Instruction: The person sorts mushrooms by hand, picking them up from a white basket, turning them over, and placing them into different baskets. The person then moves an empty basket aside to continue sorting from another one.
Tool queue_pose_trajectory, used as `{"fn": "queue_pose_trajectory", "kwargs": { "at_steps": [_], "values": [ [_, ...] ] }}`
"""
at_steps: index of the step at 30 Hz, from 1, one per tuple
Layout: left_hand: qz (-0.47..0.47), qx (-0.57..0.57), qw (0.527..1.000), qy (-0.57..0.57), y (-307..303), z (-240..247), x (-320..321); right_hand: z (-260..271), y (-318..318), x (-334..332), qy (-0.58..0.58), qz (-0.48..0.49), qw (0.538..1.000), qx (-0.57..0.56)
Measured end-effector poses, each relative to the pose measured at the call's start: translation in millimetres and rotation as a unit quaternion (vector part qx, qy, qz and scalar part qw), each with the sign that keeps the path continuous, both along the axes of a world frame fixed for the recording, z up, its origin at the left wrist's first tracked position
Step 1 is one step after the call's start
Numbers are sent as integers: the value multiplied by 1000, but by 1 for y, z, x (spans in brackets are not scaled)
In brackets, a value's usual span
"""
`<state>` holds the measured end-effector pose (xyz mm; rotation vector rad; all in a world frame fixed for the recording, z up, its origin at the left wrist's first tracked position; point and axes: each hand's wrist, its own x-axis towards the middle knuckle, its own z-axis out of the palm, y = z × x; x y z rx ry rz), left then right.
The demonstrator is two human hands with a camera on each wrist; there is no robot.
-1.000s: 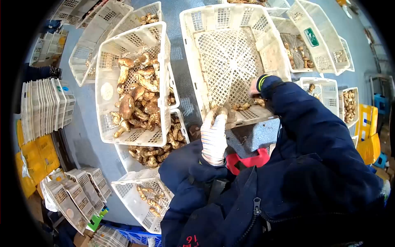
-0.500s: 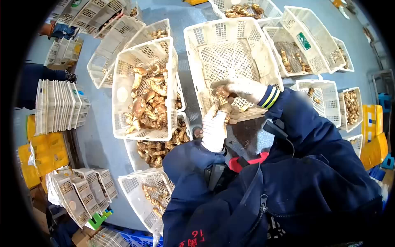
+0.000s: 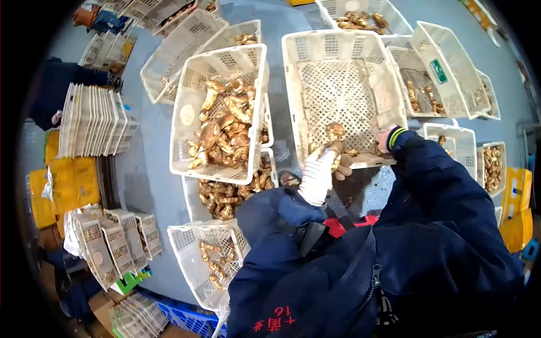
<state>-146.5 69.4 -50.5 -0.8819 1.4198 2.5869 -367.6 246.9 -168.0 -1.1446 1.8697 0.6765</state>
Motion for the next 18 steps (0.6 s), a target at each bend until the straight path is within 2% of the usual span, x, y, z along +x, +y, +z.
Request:
{"fn": "queue_pose_trajectory", "kwargs": {
  "at_steps": [1,2,3,4,6,8,10,11,13,18],
  "values": [
    [11,5,1000,-6,0,-1,1,3,-4,0,-11,-22,1000,14],
    [1,59,998,-6,-5,-8,1,3,-5,0,-21,-46,998,28],
    [4,47,999,-11,-7,-7,2,0,-4,1,-16,-83,996,31],
    [4,36,999,-16,-8,-5,3,-5,4,0,-26,-60,998,3],
    [12,25,999,-38,-11,-13,2,32,-8,7,-72,-68,995,2],
    [39,22,998,-37,-10,-20,3,16,7,7,-134,-81,986,-58],
    [42,-12,999,-12,-12,-20,4,4,11,11,-92,-27,995,-38],
    [45,-15,999,-4,-12,-19,3,26,-7,19,-69,-55,995,49],
    [19,-56,998,-11,-14,-11,6,8,2,17,-58,-75,995,9],
    [17,-29,999,-22,-24,-12,5,-1,7,17,-54,-90,994,-24]
  ]
}}
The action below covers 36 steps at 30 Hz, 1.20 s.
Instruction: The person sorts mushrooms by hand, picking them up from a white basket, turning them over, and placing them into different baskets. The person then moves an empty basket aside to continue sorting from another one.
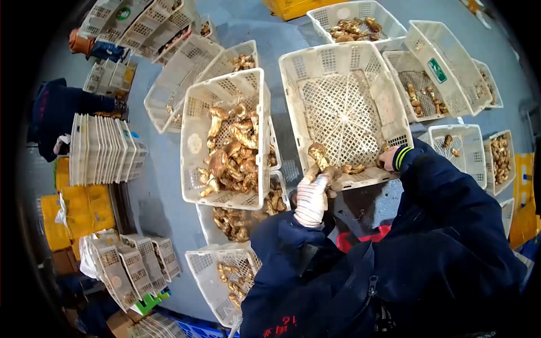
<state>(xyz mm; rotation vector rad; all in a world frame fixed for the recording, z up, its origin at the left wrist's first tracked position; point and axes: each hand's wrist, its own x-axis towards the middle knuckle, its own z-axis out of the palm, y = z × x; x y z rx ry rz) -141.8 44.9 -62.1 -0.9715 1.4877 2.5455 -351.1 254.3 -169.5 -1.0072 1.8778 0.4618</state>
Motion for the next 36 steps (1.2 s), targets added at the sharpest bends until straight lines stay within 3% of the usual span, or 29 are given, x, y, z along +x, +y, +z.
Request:
{"fn": "queue_pose_trajectory", "kwargs": {
  "at_steps": [3,5,6,8,9,11,12,14,16,17,18,19,20,21,22,23,24,25,26,29,30,32,33,36],
  "values": [
    [31,-12,999,15,-23,13,-18,-17,10,-3,-12,20,999,-47],
    [-13,-78,997,13,-60,27,-40,-25,12,-6,-29,46,997,-63],
    [14,-31,999,43,-85,13,-56,-32,11,-7,-26,59,997,-48],
    [14,-71,991,115,-146,2,-95,-23,9,-5,-26,45,997,-50],
    [35,-193,976,98,-156,30,-116,-23,12,-6,-28,39,997,-66],
    [166,-193,950,178,-176,47,-152,-14,13,-8,-31,38,996,-76],
    [191,-168,955,151,-199,39,-157,-23,20,-9,-19,43,994,-97],
    [230,-179,941,175,-188,34,-152,-42,31,-10,9,38,976,-213],
    [193,-178,957,126,-163,32,-129,24,-1,-17,-31,-1,996,-85],
    [164,-150,968,115,-149,28,-115,20,0,-14,45,-39,989,-136],
    [135,-120,978,107,-134,24,-101,23,0,-24,35,-24,986,-160],
    [50,-260,954,139,-113,21,-85,39,-9,-31,9,-76,988,-134],
    [18,-237,962,139,-90,19,-70,54,-11,-31,47,-102,983,-148],
    [-15,-214,967,137,-67,16,-56,84,-15,-29,25,-196,959,-204],
    [11,-32,994,103,-44,21,-45,74,-6,-34,-75,-249,910,-323],
    [-20,-27,995,95,-24,24,-34,44,-2,-29,-269,-374,733,-500],
    [-51,-26,994,91,-7,25,-27,108,-5,-15,-322,-429,730,-423],
    [-55,46,995,75,3,8,-23,115,-7,-5,-358,-436,689,-455],
    [-47,49,995,72,16,22,-21,121,-8,5,-394,-440,644,-486],
    [0,138,980,143,26,-7,-23,143,-16,39,-330,-423,642,-547],
    [10,181,968,177,27,-8,-27,145,-22,50,-319,-448,620,-560],
    [39,149,971,185,34,8,-29,138,-33,67,-153,-306,653,-676],
    [110,149,975,122,46,33,-35,163,-33,73,-10,-220,721,-656],
    [71,149,966,201,32,16,-32,176,-40,86,110,-63,737,-664]
  ]
}}
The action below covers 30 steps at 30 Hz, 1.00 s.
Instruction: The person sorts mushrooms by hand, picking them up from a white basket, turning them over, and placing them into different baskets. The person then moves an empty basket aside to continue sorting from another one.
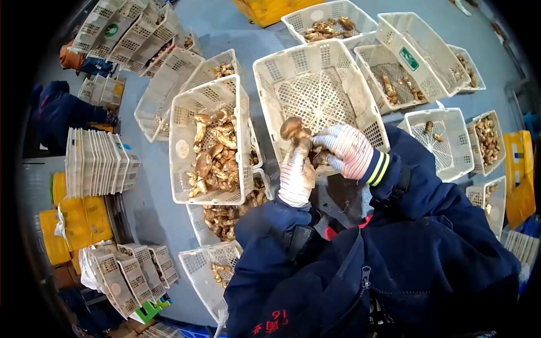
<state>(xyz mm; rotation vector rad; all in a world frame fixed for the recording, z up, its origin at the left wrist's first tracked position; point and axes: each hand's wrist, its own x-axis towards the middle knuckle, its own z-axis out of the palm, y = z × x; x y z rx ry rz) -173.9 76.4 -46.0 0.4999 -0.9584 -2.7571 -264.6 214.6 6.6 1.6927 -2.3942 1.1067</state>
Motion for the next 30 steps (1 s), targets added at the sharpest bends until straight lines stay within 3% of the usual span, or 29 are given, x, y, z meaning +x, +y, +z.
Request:
{"fn": "queue_pose_trajectory", "kwargs": {
  "at_steps": [3,5,6,8,10,12,13,15,16,17,18,20,21,22,24,25,26,28,29,30],
  "values": [
    [50,30,998,-2,-3,10,5,1,-4,10,-4,31,999,-5],
    [39,-110,993,-6,-9,3,10,4,-3,11,-60,30,996,-52],
    [33,-179,983,-9,-14,-4,13,4,-1,5,-7,26,997,-77],
    [3,-219,974,-51,-23,-16,16,8,5,1,-102,-61,988,-100],
    [2,-164,984,-72,-18,4,14,16,5,-5,-179,-79,977,-82],
    [-4,-316,949,-3,-23,-27,17,-2,0,-14,-303,-50,948,-83],
    [0,-276,961,2,-15,-11,18,-5,-6,-18,-459,9,881,-112],
    [-68,52,996,27,-8,27,17,-3,-8,-21,-605,69,784,-117],
    [-149,16,986,76,-10,25,19,-3,-9,-20,-679,91,719,-119],
    [-128,58,989,33,-4,34,21,-5,-15,-20,-693,139,695,-129],
    [-107,98,989,-10,2,44,23,0,-15,-16,-735,159,643,-144],
    [-211,106,971,18,-11,40,16,-6,-17,-21,-713,145,668,-155],
    [-157,69,984,-50,0,52,18,-11,-18,-22,-721,131,658,-174],
    [-169,50,981,-77,2,51,17,-12,-13,-24,-714,72,680,-152],
    [-200,25,974,-105,1,36,14,-10,-14,-28,-650,66,739,-165],
    [-179,-40,978,-98,-1,25,13,-1,-9,-30,-585,20,803,-109],
    [-155,-81,981,-83,1,31,12,-4,-10,-32,-543,8,833,-103],
    [-95,-51,993,-46,6,18,11,-6,-9,-32,-498,-12,864,-76],
    [-60,-160,985,-16,6,-3,10,-18,-10,-31,-533,9,839,-108],
    [-23,-266,963,13,4,-34,10,-9,-9,-28,-495,17,864,-91]
  ]
}}
